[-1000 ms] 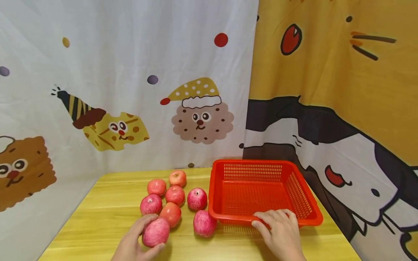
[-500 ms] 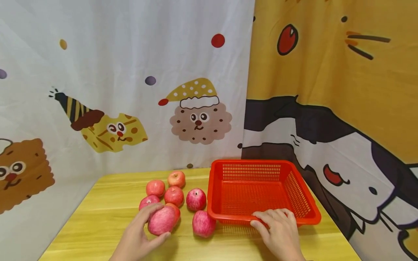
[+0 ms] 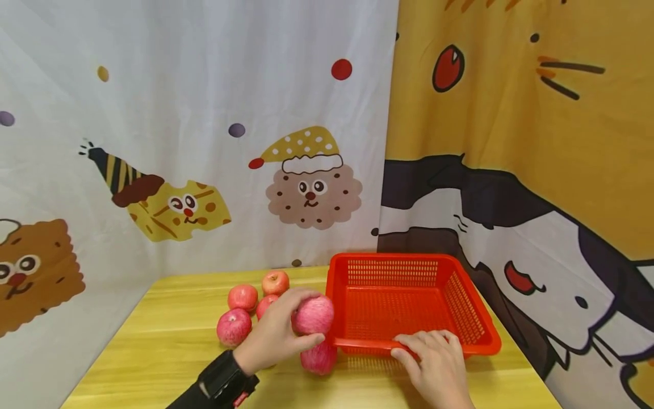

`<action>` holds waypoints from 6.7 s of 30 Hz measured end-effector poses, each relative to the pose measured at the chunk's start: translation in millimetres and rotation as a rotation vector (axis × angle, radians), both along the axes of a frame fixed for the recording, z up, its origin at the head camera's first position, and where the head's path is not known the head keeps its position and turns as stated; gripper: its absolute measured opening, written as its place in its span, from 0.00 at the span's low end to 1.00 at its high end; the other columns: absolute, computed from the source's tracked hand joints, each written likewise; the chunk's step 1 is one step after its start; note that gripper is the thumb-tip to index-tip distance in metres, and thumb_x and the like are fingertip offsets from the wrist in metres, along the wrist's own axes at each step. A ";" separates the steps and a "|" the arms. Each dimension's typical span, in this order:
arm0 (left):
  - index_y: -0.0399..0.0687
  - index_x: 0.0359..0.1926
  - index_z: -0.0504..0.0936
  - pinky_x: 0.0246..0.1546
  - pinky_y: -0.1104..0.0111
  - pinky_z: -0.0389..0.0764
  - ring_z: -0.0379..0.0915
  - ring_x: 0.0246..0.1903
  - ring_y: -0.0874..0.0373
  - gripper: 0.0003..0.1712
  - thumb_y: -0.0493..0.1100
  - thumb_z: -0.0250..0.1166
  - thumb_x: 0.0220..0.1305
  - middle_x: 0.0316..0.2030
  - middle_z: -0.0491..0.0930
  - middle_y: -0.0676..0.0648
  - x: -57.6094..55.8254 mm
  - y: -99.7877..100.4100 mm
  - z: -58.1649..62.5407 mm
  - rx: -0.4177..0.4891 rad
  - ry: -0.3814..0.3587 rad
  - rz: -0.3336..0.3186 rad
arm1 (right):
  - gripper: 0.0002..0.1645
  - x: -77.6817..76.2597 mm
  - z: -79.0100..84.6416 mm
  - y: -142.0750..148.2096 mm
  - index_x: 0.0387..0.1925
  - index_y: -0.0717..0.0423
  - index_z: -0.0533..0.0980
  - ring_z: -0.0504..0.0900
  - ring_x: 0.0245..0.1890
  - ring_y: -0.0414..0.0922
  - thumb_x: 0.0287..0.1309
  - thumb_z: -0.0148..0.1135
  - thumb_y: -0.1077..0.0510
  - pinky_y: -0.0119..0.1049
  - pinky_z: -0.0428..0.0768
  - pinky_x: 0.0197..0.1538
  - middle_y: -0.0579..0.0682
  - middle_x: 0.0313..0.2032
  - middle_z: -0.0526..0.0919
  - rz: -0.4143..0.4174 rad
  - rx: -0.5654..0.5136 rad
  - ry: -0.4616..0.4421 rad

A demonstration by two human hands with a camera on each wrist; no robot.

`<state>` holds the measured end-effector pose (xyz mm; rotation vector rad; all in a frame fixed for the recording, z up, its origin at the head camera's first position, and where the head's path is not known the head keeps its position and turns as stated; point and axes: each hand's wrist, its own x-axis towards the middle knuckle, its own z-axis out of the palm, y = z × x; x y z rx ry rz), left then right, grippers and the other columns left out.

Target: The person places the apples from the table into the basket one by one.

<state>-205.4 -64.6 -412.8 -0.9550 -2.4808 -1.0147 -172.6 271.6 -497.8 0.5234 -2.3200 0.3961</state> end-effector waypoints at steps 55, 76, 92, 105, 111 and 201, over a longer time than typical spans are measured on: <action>0.33 0.74 0.54 0.65 0.49 0.62 0.43 0.69 0.40 0.59 0.72 0.61 0.59 0.72 0.53 0.35 24.8 24.3 -78.2 -0.509 -0.040 0.147 | 0.18 0.0 -1.5 -3.1 0.37 0.41 0.86 0.77 0.34 0.48 0.43 0.75 0.41 0.52 0.65 0.43 0.41 0.31 0.84 -0.058 0.026 -0.058; 0.47 0.64 0.69 0.51 0.60 0.79 0.69 0.50 0.58 0.44 0.57 0.77 0.50 0.54 0.74 0.48 38.3 16.4 -89.6 -0.391 -0.123 0.128 | 0.16 0.0 -0.4 -4.3 0.35 0.41 0.86 0.77 0.33 0.46 0.44 0.75 0.41 0.51 0.66 0.42 0.40 0.30 0.84 -0.047 0.029 -0.024; 0.51 0.68 0.68 0.53 0.55 0.78 0.69 0.54 0.59 0.50 0.61 0.77 0.46 0.55 0.74 0.52 53.0 1.7 -91.5 -0.317 -0.289 0.081 | 0.16 0.1 -1.9 -3.2 0.35 0.41 0.86 0.77 0.32 0.47 0.44 0.74 0.41 0.50 0.67 0.40 0.39 0.29 0.84 -0.023 0.015 0.009; 0.69 0.68 0.64 0.48 0.61 0.81 0.69 0.49 0.66 0.45 0.65 0.73 0.51 0.56 0.71 0.61 60.5 3.6 -49.6 0.013 -0.384 -0.054 | 0.16 -1.3 -3.6 -2.7 0.36 0.41 0.86 0.77 0.32 0.45 0.44 0.74 0.41 0.50 0.66 0.42 0.40 0.29 0.84 -0.037 0.027 -0.013; 0.65 0.74 0.55 0.51 0.63 0.80 0.66 0.54 0.65 0.46 0.63 0.67 0.60 0.61 0.67 0.56 52.0 19.6 -19.3 0.101 -0.139 -0.070 | 0.16 -1.3 -2.1 -3.1 0.35 0.42 0.86 0.77 0.32 0.46 0.43 0.75 0.41 0.50 0.66 0.42 0.40 0.29 0.84 -0.045 0.032 -0.003; 0.33 0.68 0.65 0.63 0.45 0.64 0.48 0.65 0.31 0.50 0.58 0.73 0.54 0.68 0.56 0.30 27.7 -68.0 -102.1 -0.411 0.009 0.452 | 0.27 -2.0 -5.4 3.8 0.26 0.46 0.84 0.78 0.34 0.53 0.37 0.74 0.29 0.58 0.63 0.46 0.49 0.26 0.86 -0.205 -0.046 -0.076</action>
